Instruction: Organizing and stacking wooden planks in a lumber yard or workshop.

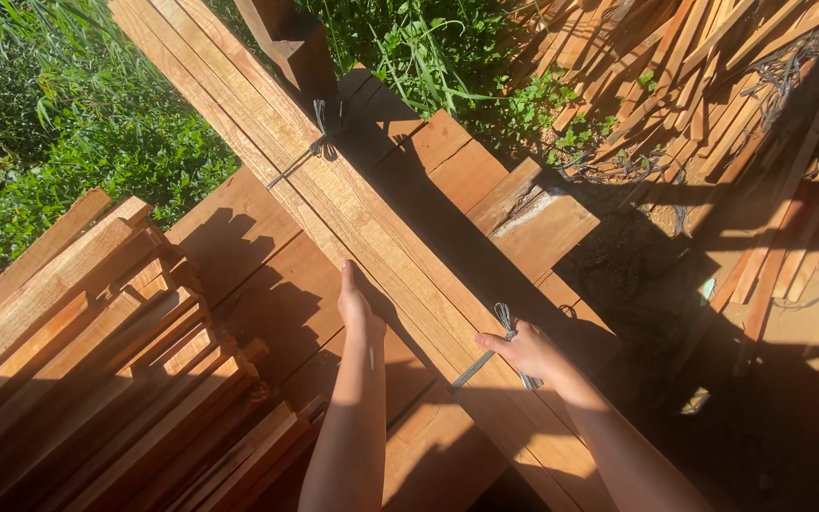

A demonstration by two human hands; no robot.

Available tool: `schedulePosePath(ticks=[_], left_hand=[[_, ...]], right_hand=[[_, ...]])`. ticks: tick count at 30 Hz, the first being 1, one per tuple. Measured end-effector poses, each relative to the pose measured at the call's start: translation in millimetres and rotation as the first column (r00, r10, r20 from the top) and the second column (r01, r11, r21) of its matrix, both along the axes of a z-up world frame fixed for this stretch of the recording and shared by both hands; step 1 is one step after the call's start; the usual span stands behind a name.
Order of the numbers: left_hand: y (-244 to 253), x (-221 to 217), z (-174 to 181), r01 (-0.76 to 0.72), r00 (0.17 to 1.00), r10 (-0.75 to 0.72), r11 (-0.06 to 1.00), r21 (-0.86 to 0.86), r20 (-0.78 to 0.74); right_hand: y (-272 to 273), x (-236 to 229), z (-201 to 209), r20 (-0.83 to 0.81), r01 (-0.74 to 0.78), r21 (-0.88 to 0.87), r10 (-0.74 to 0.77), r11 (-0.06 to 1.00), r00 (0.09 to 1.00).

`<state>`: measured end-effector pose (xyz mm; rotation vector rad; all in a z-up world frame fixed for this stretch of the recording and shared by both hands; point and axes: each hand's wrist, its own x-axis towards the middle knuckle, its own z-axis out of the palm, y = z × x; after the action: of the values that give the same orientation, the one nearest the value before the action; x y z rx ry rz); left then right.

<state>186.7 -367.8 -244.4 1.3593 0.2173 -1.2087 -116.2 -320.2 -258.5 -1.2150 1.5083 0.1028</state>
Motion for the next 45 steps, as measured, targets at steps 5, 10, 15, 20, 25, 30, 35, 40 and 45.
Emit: schedulePosePath(ticks=[5, 10, 15, 20, 25, 30, 35, 40, 45], left_hand=[[-10.6, -3.0, 25.5, -0.018, 0.999, 0.024, 0.988, 0.153, -0.038], [-7.8, 11.9, -23.3, -0.02, 1.0, 0.02, 0.998, 0.06, -0.001], [0.2, 16.9, -17.1, 0.148, 0.549, -0.57, 0.786, 0.6, 0.612], [62.1, -9.8, -48.1, 0.209, 0.754, -0.392, 0.904, 0.374, 0.526], [139.1, -110.5, -32.3, 0.218, 0.942, -0.28, 0.928, 0.302, 0.183], [156.9, -150.9, -27.7, 0.079, 0.997, -0.08, 0.985, 0.152, -0.002], [146.4, -156.4, -13.8, 0.023, 1.0, -0.026, 0.986, 0.167, 0.012], [124.4, -160.8, 32.0, 0.007, 0.999, -0.002, 0.988, 0.155, -0.038], [144.7, -160.9, -3.8, 0.015, 0.995, -0.002, 0.99, 0.137, -0.099]], right_hand=[[-0.2, -1.0, 22.9, 0.04, -0.011, -0.027, 0.012, 1.0, 0.999], [-12.2, 10.2, 26.3, 0.036, -0.011, 0.006, 0.01, 1.0, 0.999], [-10.3, 21.6, 70.6, -0.331, -0.21, -0.251, 0.12, 0.945, 0.936], [21.0, 3.1, -8.4, -0.093, -0.013, -0.522, -0.042, 0.853, 0.995], [3.1, -6.2, -25.8, 0.106, 0.108, 0.172, -0.127, 0.979, 0.986], [9.7, -12.4, -49.5, 0.483, 0.171, 0.126, -0.211, 0.977, 0.849], [-0.9, -18.6, -55.9, 0.447, 0.073, 0.222, -0.168, 0.972, 0.879], [-1.6, -23.6, -24.8, 0.373, 0.035, 0.245, -0.127, 0.969, 0.919], [-13.6, -24.2, -5.2, 0.507, 0.063, 0.314, -0.223, 0.947, 0.832]])
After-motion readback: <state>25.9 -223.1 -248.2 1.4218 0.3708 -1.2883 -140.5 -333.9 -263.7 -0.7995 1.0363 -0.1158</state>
